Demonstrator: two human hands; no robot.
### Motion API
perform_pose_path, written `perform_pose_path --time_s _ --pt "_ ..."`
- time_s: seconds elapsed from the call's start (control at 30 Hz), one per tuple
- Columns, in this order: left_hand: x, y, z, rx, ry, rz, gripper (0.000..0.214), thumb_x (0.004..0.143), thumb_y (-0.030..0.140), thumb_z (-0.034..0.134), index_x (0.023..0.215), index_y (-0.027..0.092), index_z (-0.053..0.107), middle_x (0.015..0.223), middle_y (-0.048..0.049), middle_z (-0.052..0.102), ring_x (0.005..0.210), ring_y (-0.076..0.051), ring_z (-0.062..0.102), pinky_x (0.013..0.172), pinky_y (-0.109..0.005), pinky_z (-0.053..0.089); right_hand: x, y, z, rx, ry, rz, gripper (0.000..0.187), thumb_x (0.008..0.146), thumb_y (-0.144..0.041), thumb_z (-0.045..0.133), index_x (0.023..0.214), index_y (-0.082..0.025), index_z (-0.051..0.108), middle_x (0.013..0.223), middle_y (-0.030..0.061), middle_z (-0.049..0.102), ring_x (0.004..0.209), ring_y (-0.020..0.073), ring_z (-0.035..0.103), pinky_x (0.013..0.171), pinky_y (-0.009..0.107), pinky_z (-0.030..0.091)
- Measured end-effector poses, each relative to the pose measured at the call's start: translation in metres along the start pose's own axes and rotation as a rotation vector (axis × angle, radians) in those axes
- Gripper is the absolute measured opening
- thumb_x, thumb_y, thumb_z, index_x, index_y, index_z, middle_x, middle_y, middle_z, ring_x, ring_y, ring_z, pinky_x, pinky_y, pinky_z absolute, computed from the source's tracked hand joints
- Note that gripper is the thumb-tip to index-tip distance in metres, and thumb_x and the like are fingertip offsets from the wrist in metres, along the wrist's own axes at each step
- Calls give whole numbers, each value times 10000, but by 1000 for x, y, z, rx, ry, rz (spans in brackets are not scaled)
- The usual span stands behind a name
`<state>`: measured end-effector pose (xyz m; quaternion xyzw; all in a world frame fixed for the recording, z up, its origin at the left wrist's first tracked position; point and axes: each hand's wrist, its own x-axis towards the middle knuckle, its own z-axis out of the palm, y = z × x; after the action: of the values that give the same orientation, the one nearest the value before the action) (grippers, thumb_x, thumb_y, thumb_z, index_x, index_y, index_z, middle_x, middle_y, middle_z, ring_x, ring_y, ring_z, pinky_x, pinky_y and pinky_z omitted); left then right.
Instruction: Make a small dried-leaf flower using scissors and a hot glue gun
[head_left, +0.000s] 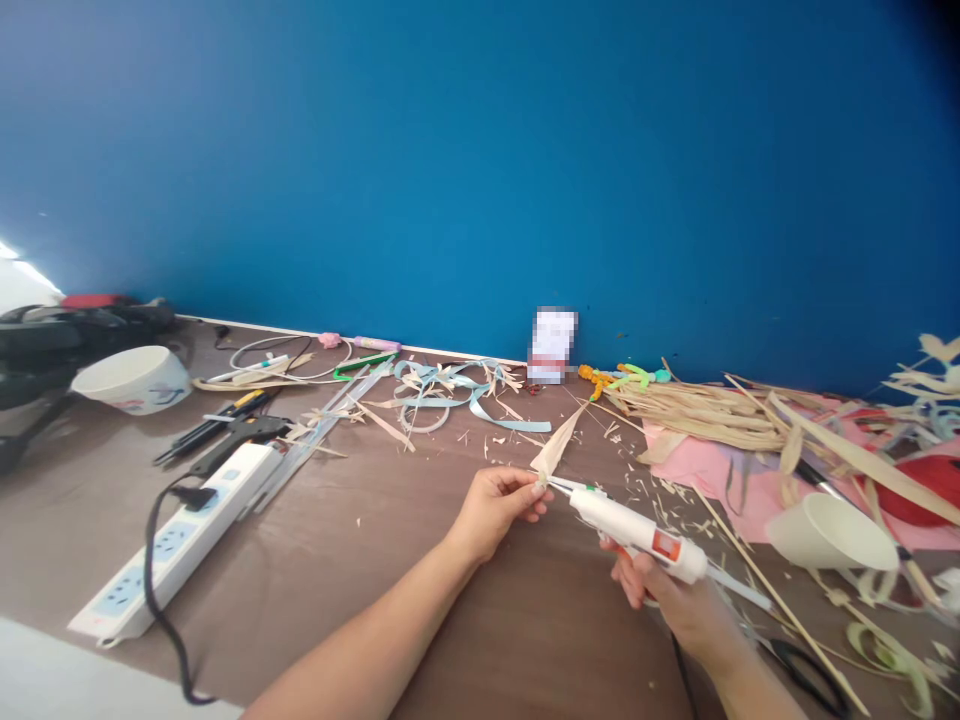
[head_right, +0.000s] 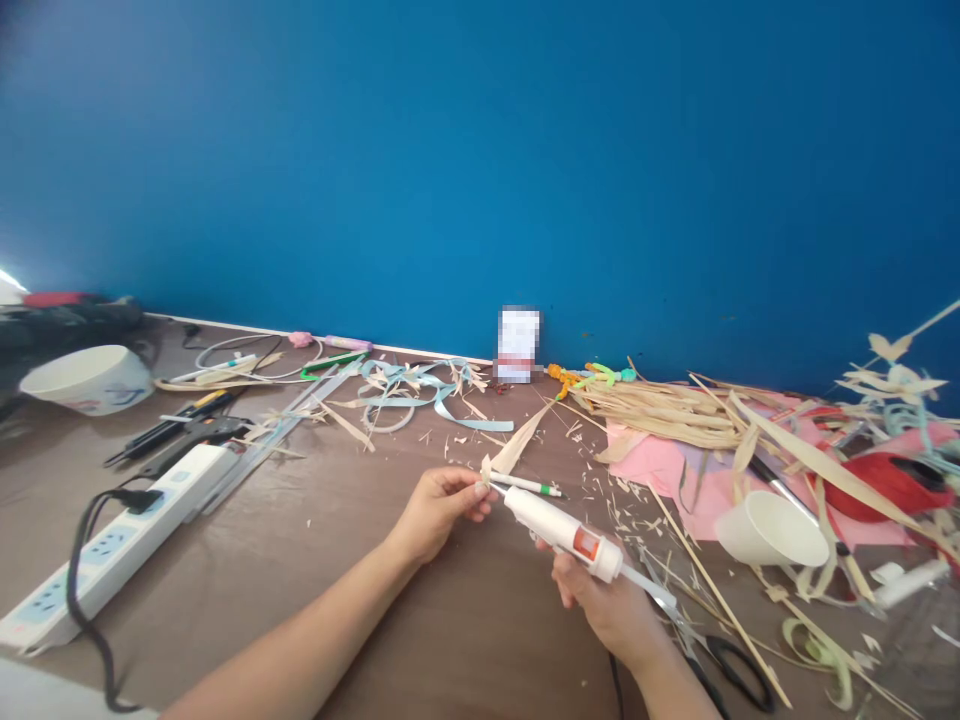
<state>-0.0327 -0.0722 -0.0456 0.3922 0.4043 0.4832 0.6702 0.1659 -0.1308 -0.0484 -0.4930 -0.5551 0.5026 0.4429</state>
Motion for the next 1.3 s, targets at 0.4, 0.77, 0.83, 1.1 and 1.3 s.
perform_pose_path --time_s 0.4,0.77,0.83,1.1,1.3 --pt "0 -2 1 -62 -29 26 276 551 307 745 698 91 654 632 -56 653 536 -104 548 556 -242 442 1 7 -3 4 -47 -42 417 759 -521 496 847 -131 614 433 -40 436 426 122 434 581 339 457" --pt "-1 -2 1 -43 -55 45 215 588 271 724 690 93 658 622 -50 652 521 -92 537 539 -224 436 -1 -3 3 -16 43 47 401 728 -520 530 829 -138 601 432 -55 411 426 124 426 554 330 446" --pt "-1 -2 1 -56 -46 44 217 583 269 728 692 95 658 623 -50 655 522 -94 539 539 -226 434 -1 -4 3 -22 46 49 408 726 -524 530 822 -134 605 432 -54 410 426 122 424 562 335 449" --pt "-2 -1 1 -38 -45 57 210 590 278 724 702 108 671 627 -46 663 520 -95 539 541 -228 432 0 -8 3 -31 28 57 411 723 -522 535 804 -129 623 418 -55 412 418 112 421 558 317 457" --pt "-2 -1 1 -20 -41 77 210 597 289 718 702 112 674 623 -45 663 520 -99 542 543 -232 435 0 -9 3 -82 22 56 433 724 -537 518 810 -127 626 423 -48 412 428 124 434 544 314 462"
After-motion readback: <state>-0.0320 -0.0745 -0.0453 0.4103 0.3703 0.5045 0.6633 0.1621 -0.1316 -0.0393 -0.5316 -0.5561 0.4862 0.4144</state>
